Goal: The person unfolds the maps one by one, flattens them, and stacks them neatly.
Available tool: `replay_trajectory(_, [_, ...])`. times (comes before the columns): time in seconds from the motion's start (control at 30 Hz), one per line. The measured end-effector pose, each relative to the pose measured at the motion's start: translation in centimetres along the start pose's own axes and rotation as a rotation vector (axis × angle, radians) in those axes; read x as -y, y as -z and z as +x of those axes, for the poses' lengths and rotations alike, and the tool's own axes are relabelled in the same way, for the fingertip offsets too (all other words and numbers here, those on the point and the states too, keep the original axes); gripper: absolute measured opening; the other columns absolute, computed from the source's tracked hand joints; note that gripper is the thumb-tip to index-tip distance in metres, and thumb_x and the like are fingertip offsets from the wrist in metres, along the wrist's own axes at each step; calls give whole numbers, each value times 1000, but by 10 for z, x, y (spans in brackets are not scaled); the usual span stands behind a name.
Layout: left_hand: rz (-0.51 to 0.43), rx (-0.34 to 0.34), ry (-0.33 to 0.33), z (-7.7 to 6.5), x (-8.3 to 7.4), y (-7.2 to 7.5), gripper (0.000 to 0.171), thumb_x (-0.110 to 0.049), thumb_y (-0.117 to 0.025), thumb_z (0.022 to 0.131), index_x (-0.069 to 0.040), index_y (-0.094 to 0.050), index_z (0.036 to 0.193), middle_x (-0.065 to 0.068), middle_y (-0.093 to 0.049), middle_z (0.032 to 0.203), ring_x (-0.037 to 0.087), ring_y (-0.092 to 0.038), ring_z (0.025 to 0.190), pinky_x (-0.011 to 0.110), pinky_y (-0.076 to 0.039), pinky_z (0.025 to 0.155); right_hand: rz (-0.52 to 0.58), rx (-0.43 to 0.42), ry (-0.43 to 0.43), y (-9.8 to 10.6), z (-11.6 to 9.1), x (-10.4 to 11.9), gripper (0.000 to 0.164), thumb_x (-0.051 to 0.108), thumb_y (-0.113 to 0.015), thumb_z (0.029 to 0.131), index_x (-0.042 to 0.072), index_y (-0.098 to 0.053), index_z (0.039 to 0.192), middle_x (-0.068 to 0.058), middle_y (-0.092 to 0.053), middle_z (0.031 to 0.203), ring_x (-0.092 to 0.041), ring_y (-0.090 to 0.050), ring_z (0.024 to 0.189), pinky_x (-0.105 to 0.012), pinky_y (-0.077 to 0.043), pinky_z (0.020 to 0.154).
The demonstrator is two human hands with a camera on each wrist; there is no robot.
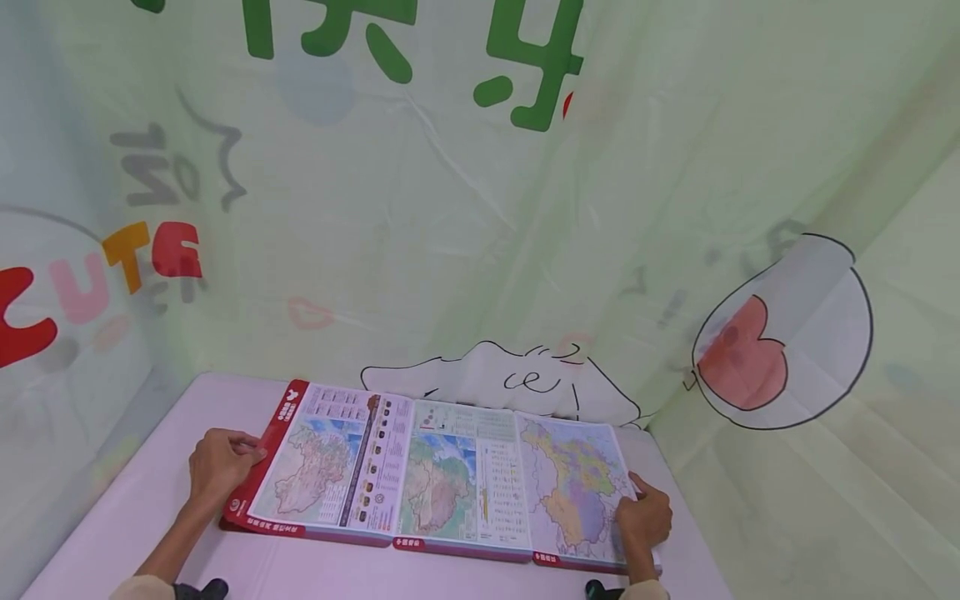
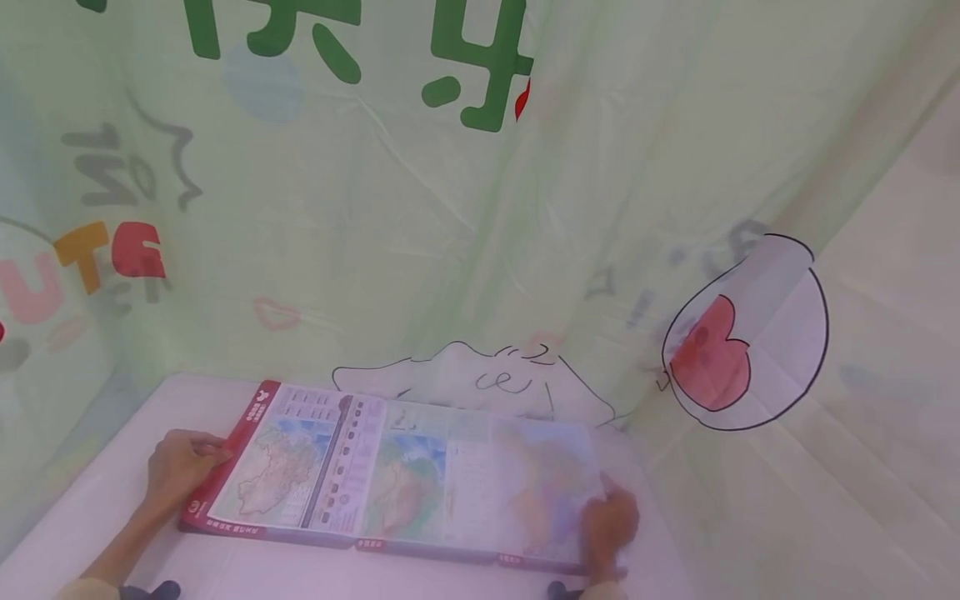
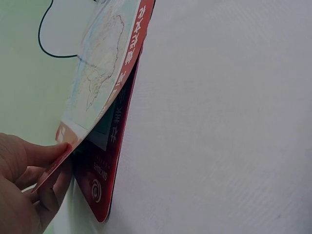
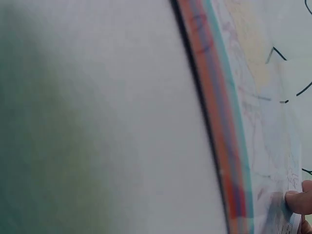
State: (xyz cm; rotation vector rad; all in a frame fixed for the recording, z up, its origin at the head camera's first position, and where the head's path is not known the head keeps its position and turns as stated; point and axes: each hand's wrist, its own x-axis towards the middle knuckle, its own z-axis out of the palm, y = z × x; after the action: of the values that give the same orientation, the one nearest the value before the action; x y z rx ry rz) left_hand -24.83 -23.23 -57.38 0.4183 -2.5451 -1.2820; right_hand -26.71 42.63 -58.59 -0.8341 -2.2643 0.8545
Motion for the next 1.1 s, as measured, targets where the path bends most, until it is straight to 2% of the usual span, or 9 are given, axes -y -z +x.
replay_trajectory(0.23, [20,-20,-5,-2,1,-1,35,-10,-81,93,17,-74,114,36,-77,102,44,-76,82,45,-64,65,-2,14,-24,1,-2,2,56,-8,-57,77,1,-77,129,-35,-75,109,-53,-69,94,-53,-44,69])
replay_trajectory(0.47, [41,-40,2,-2,4,-5,34,-10,-82,93,15,-75,115,35,-77,107,47,-75,89,53,-64,74,8,3,-22,2,-1,0,54,-8,-58,76,0,-78,126,-35,-75,107,-54,-69,94,-56,-45,69])
replay_trajectory(0.73, [58,-47,-17,-3,6,-6,33,-11,-82,93,14,-75,114,35,-77,107,47,-74,89,57,-60,78,0,3,-28,-2,0,-2,51,-7,-57,78,-2,-78,124,-35,-76,111,-55,-71,98,-56,-45,71])
replay_trajectory(1.1, [121,-83,-13,-3,1,-6,30,-13,-82,92,12,-76,108,33,-78,103,46,-72,87,46,-48,72,-9,7,-16,2,-1,1,45,-6,-59,78,-3,-79,118,-33,-77,113,-59,-70,102,-60,-48,73])
